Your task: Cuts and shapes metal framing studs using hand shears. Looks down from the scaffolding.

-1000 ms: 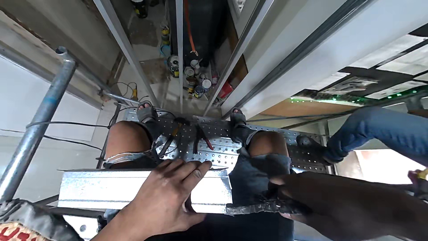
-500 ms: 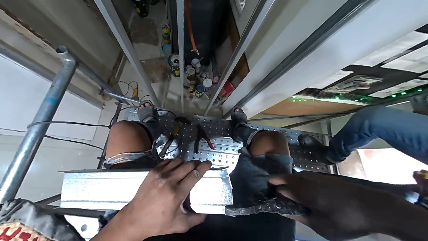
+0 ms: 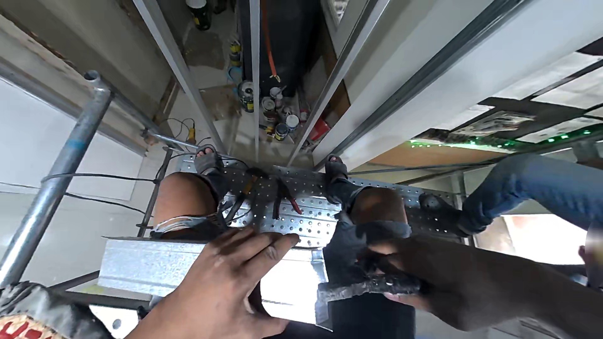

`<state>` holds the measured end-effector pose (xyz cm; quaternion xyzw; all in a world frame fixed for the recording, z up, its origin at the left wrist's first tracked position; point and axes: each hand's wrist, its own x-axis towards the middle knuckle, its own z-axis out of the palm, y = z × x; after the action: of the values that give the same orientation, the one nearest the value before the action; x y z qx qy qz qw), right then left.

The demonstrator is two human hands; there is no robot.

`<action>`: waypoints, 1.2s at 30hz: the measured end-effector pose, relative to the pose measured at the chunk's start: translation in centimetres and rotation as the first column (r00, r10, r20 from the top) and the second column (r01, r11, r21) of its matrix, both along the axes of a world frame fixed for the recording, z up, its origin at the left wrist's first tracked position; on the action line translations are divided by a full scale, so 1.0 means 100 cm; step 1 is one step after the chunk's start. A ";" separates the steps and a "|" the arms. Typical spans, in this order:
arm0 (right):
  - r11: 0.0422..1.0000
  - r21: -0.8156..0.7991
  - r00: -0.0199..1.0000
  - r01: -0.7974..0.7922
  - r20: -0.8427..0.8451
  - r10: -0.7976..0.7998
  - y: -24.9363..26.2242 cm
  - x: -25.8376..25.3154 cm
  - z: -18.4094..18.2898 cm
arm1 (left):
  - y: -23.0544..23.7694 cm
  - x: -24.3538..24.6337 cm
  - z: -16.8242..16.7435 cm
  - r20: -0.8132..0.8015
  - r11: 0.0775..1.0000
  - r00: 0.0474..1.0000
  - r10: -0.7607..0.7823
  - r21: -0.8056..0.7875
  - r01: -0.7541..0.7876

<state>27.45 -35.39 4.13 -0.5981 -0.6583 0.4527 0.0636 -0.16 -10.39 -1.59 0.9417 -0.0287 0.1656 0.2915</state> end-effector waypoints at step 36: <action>0.637 0.607 0.764 0.475 -0.644 0.043 0.092 -0.075 -0.085 | 0.016 0.010 0.054 0.166 0.932 0.986 -0.024 -0.353 0.082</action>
<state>19.97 -26.23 -4.34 -0.4200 -0.6446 0.2985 0.5648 0.89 -8.80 3.86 0.8553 -0.0464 0.2348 0.4596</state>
